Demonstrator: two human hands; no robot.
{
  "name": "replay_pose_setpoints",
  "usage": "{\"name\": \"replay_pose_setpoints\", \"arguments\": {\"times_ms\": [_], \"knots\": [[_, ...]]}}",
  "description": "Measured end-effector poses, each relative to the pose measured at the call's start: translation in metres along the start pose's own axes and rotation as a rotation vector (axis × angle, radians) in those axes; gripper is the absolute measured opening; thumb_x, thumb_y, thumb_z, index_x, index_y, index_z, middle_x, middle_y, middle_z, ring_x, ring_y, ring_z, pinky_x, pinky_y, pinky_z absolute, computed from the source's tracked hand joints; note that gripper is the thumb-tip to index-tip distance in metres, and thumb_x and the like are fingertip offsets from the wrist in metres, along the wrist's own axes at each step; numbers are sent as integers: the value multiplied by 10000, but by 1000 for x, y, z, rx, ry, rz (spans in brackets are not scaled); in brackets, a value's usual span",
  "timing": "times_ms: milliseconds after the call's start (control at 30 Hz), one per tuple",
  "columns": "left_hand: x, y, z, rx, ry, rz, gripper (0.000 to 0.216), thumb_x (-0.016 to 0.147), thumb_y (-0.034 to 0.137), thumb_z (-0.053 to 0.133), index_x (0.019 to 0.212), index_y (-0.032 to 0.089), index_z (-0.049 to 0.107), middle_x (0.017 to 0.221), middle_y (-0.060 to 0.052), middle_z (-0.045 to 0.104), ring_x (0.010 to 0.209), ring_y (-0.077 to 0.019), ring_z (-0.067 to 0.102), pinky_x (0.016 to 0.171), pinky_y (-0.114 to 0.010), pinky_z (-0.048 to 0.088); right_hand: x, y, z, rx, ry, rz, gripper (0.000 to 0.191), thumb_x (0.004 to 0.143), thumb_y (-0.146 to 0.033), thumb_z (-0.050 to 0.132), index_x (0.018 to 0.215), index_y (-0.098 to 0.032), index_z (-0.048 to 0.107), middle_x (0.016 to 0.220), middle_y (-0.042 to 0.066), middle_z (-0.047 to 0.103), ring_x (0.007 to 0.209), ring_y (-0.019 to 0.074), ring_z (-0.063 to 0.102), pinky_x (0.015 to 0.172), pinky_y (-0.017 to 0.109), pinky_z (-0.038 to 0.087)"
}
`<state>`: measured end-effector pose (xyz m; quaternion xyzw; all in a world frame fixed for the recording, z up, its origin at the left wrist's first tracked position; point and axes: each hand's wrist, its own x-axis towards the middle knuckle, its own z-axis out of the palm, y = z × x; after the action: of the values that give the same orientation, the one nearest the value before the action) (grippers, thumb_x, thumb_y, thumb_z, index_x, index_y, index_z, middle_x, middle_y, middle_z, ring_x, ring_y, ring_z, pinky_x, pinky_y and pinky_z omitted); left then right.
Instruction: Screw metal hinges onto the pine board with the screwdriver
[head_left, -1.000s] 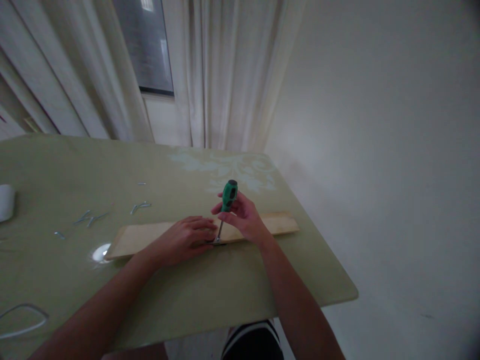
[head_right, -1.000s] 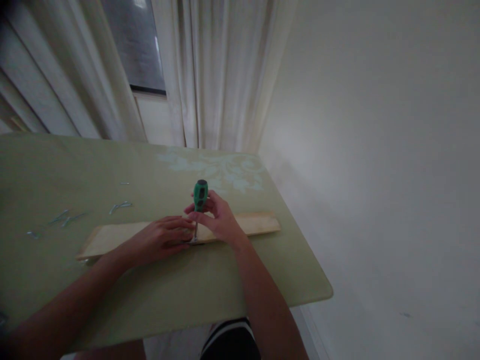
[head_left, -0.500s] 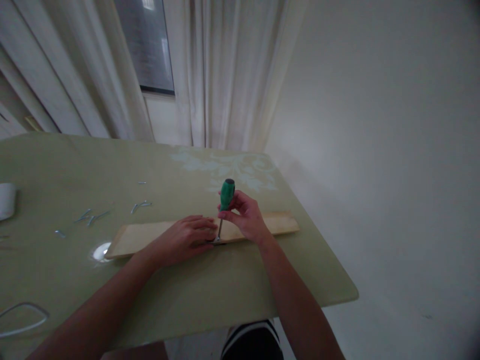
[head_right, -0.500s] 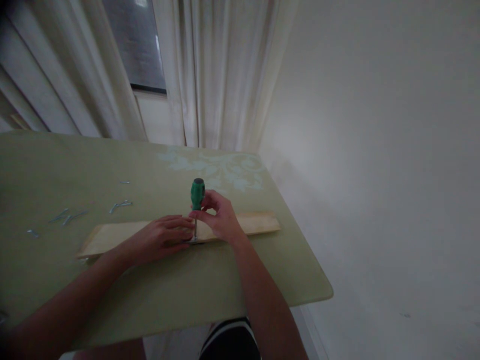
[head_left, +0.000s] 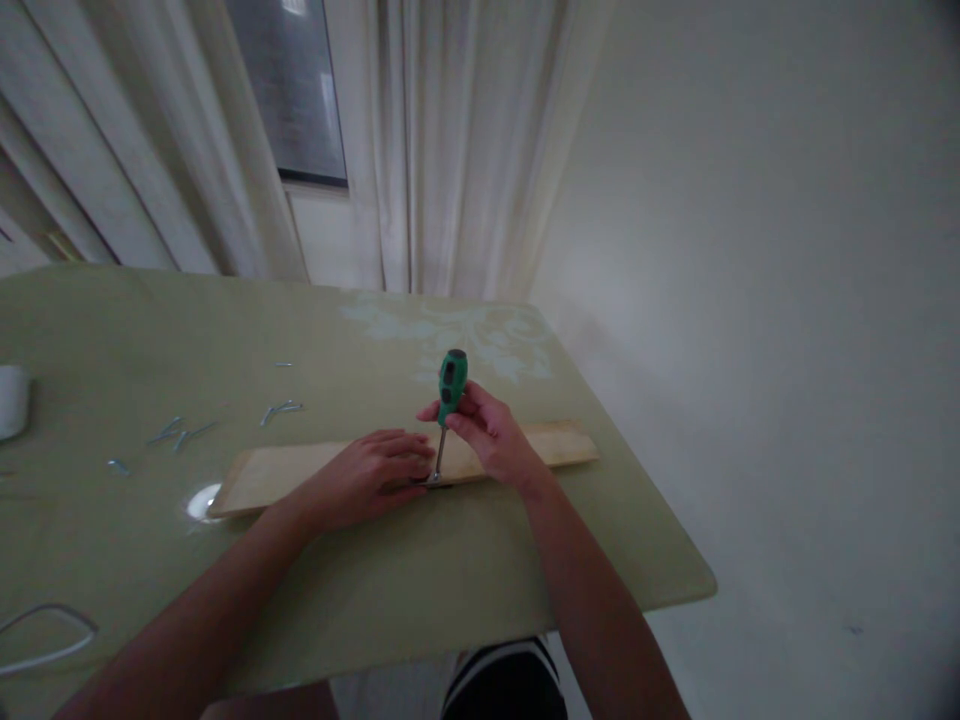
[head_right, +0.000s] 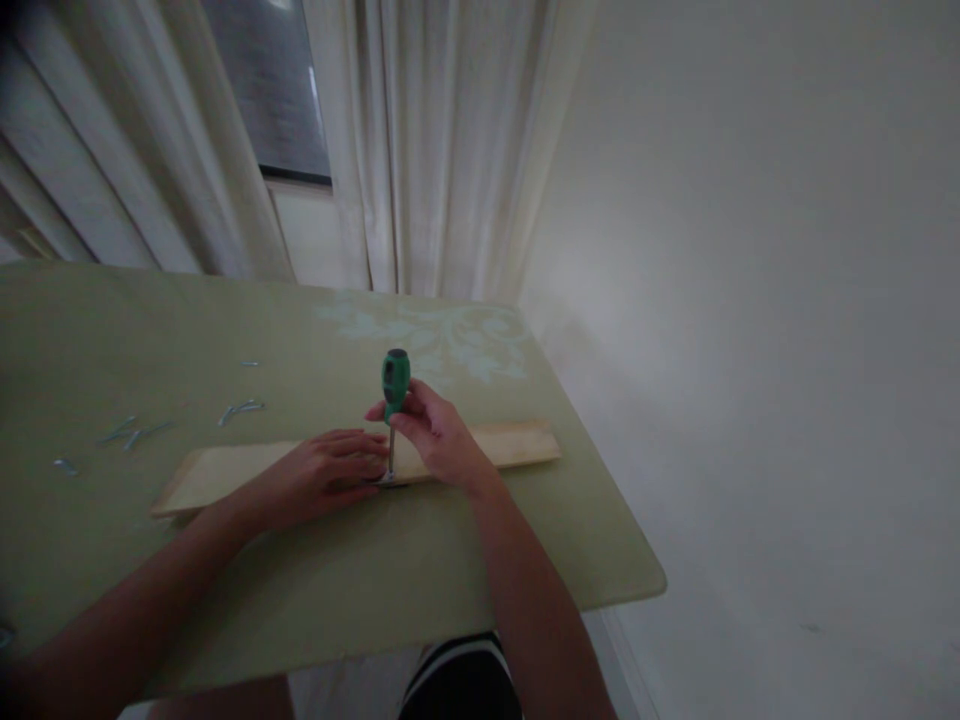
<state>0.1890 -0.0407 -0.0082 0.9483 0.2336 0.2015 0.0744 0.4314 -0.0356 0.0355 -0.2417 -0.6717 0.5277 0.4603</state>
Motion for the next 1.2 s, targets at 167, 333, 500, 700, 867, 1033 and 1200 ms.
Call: {"name": "replay_pose_setpoints", "arguments": {"times_ms": [167, 333, 500, 700, 867, 1033, 1200], "knots": [[1, 1, -1, -9, 4, -5, 223, 1037, 306, 635, 1225, 264, 748, 1357, -86, 735, 1245, -274, 702, 1109, -434, 542, -1, 1, -2, 31, -7, 0, 305, 1047, -425, 616, 1288, -245, 566, 1258, 110, 771, 1228, 240, 727, 1129, 478, 522], [0, 1, -1, -12, -1, -11, 229, 1044, 315, 627, 1233, 262, 745, 1359, -84, 732, 1254, -273, 699, 1123, -443, 533, -1, 6, -2, 54, -1, 10, 374, 1004, -450, 674, 1300, -245, 571, 1224, 102, 785, 1195, 243, 741, 1104, 471, 537], [0, 1, -1, -18, 3, -7, 238, 1038, 308, 634, 1248, 260, 735, 1378, -82, 726, 1270, -271, 691, 1127, -441, 533, 0, 7, 4, 57, 61, 69, 505, 898, -410, 818, 1305, -262, 558, 1140, 68, 808, 1053, 210, 773, 973, 398, 600], [0, 3, -4, -3, -13, -16, 239, 1046, 319, 628, 1246, 248, 737, 1380, -93, 724, 1255, -281, 700, 1117, -462, 541, 5, 12, 7, 30, 161, 49, 405, 818, -397, 887, 1088, -250, 624, 1061, 38, 799, 999, 190, 769, 909, 349, 607], [0, 3, -3, 1, 0, 6, 238, 1058, 324, 611, 1252, 246, 725, 1362, -89, 736, 1252, -270, 703, 1121, -452, 535, 7, 18, 3, -94, 246, 23, 401, 695, -410, 960, 975, -233, 734, 948, 20, 775, 803, 162, 715, 774, 315, 599], [0, 2, -3, 6, -13, -6, 234, 1057, 327, 610, 1240, 251, 733, 1363, -85, 734, 1234, -274, 713, 1130, -462, 529, 8, 13, 2, -59, 223, 6, 420, 684, -375, 975, 993, -231, 729, 879, 19, 794, 804, 177, 741, 776, 320, 596], [0, 2, -2, -24, 5, -14, 229, 1038, 314, 637, 1234, 272, 745, 1376, -76, 729, 1244, -265, 707, 1133, -440, 529, 6, 7, 4, 24, 144, 31, 466, 764, -405, 924, 1126, -238, 685, 986, 49, 830, 965, 226, 795, 944, 414, 619]]}}
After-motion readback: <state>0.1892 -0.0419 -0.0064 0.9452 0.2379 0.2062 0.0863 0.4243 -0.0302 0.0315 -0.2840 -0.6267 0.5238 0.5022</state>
